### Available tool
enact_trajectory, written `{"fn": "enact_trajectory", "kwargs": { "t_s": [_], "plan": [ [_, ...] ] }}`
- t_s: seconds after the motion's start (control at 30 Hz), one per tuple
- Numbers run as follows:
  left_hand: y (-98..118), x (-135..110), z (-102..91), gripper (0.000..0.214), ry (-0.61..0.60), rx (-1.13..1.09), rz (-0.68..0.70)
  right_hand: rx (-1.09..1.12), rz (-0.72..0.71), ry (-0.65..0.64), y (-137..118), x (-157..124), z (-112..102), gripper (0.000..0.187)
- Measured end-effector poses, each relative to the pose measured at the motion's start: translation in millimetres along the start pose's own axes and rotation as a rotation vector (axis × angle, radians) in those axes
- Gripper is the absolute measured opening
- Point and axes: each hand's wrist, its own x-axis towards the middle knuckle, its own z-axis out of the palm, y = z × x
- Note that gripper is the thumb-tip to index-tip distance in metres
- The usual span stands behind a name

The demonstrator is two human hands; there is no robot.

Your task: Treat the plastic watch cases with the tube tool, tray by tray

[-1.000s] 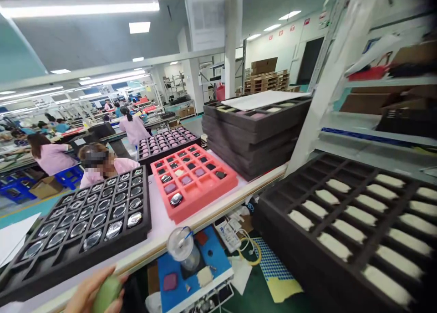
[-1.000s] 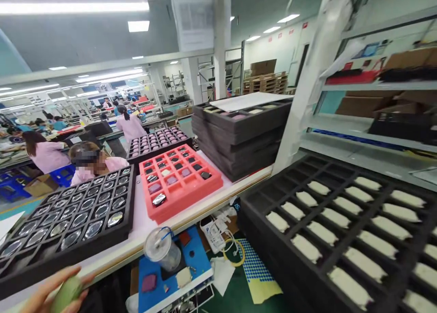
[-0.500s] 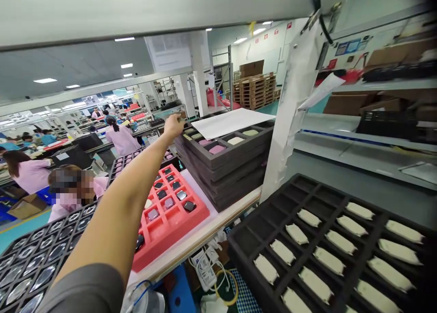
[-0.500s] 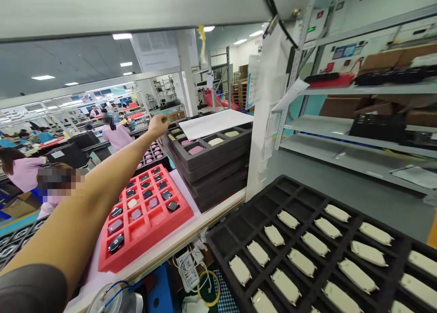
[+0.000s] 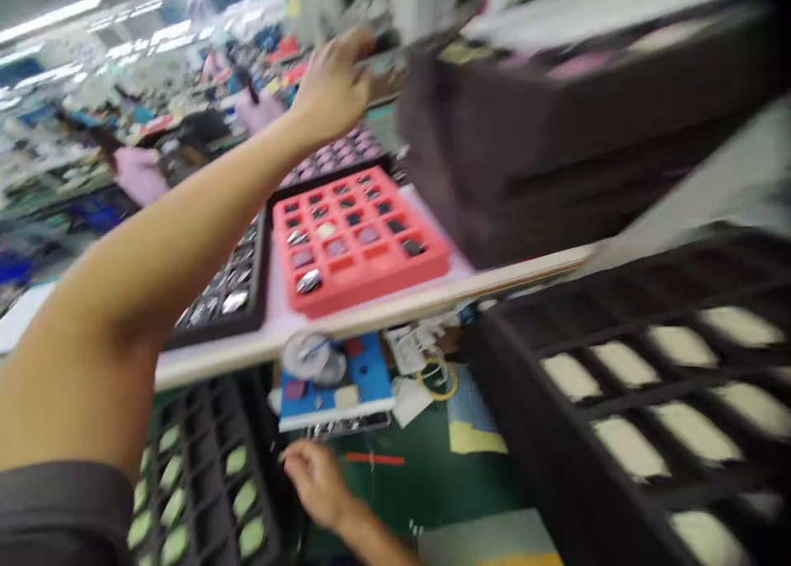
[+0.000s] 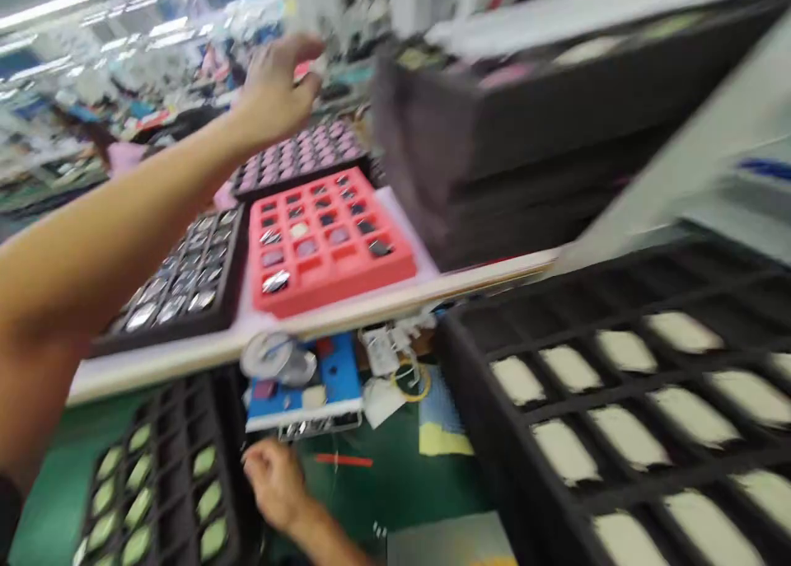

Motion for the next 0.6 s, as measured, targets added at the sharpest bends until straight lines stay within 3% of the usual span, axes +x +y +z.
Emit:
{"fn": "enact_trajectory", "kwargs": {
  "t_s": [0.03, 0.1, 0.17, 0.27, 0.33, 0.4, 0.5, 0.6],
  "plan": [
    [-3, -45, -17.0, 0.034, -0.049, 0.093, 0.038, 0.025, 0.042, -0.006, 17, -17, 18, 0.029],
    [0, -147, -51.7, 0.06, -0.26, 0.348, 0.302, 0.057, 0.107, -0.004, 55, -47, 50, 0.033],
    [10, -256, -80.3, 0.074, -0.428, 0.519, 0.318, 0.069, 0.122, -0.014, 93, -64, 77, 0.031],
    [13, -425, -103.3, 0.049, -0.448, 0.587, 0.035, 0.06, 0.061, -0.043, 137, -75, 103, 0.025],
    [0, -533, -106.0, 0.038, -0.389, 0.575, -0.25, 0.032, 0.009, -0.051, 150, -82, 111, 0.025],
    [-17, -626, -100.3, 0.033, -0.363, 0.587, -0.551, -0.015, -0.049, -0.049, 155, -92, 115, 0.024],
    [-27, -723, -82.6, 0.032, -0.39, 0.546, -0.912, -0.093, -0.15, 0.003, 156, -105, 120, 0.026],
    [-16, -768, -66.5, 0.034, -0.37, 0.531, -1.007, -0.107, -0.162, 0.044, 153, -105, 129, 0.031]
  ]
}}
